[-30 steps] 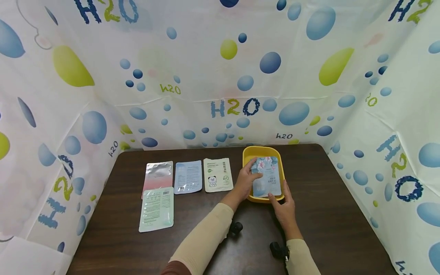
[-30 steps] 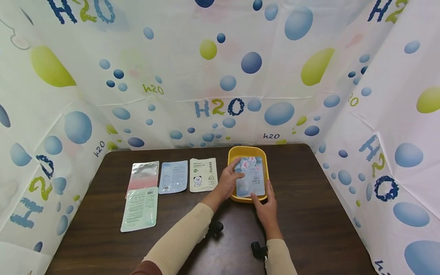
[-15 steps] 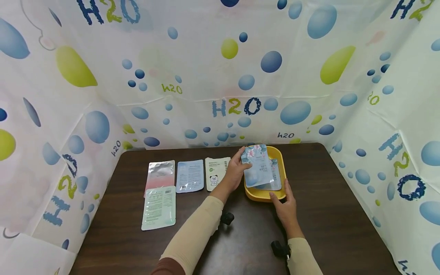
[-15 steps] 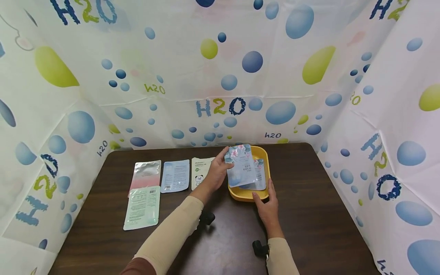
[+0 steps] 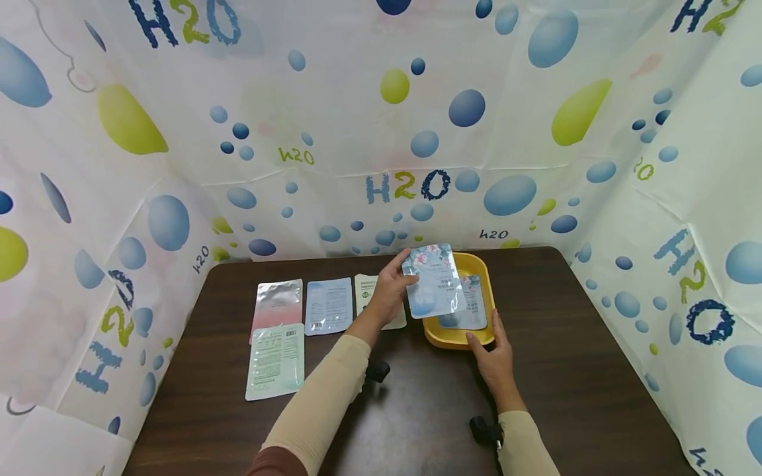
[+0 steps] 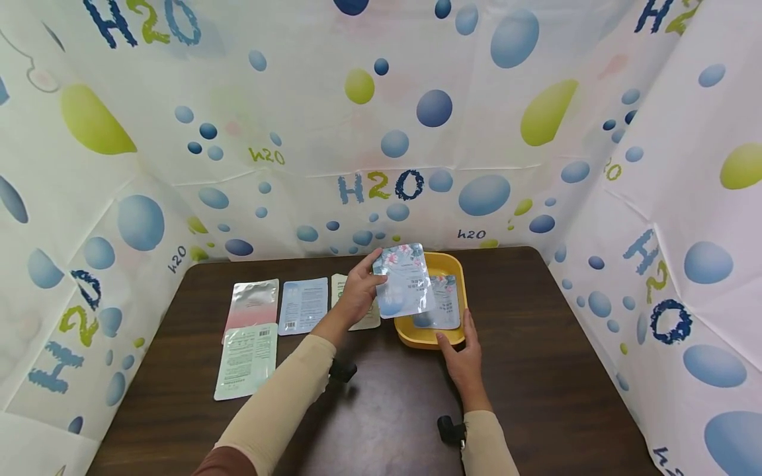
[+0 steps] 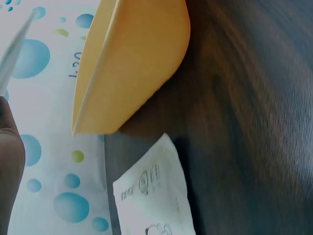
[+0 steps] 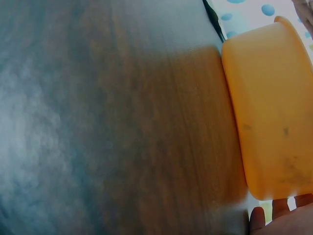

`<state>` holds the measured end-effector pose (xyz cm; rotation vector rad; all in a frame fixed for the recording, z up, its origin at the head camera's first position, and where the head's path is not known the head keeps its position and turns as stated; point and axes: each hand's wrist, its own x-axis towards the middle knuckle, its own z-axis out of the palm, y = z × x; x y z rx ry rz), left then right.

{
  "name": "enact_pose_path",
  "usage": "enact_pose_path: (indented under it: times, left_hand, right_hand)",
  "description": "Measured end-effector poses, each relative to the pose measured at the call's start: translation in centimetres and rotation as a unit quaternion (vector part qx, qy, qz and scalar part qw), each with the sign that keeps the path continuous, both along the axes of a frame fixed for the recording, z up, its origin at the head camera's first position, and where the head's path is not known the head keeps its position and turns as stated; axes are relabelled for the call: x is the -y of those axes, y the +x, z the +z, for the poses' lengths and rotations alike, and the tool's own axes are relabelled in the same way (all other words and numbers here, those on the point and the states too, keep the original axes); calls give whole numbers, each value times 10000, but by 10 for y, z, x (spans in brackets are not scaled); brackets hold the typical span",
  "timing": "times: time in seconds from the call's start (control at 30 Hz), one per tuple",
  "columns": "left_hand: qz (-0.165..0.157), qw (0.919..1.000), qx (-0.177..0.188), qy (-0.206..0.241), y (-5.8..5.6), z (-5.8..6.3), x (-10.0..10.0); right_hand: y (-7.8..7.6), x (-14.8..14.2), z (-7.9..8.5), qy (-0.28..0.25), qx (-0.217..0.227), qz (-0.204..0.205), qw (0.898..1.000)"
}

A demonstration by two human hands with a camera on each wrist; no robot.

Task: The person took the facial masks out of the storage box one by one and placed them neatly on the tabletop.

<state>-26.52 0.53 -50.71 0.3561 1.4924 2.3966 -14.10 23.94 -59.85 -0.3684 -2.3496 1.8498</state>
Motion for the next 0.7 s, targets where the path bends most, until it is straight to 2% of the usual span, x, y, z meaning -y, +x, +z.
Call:
enact_pose_path:
  times: [0.17, 0.37, 0.6, 0.7]
  left_hand:
    - [117, 9999, 10, -106, -2, 5, 15]
    - [592, 9980, 51, -203, -4, 9, 31]
    - [1256, 9906, -194, -514, -4, 18, 51]
    - [1397, 9875, -203, -701, -3, 22, 63]
  right_hand:
    - [1, 1, 2, -41, 68, 24, 10000]
    - [0, 1, 6, -103, 152, 58, 9998]
    - [10, 10, 38, -171, 98, 120, 9997]
    - [12, 12, 42, -157, 98, 128, 9997]
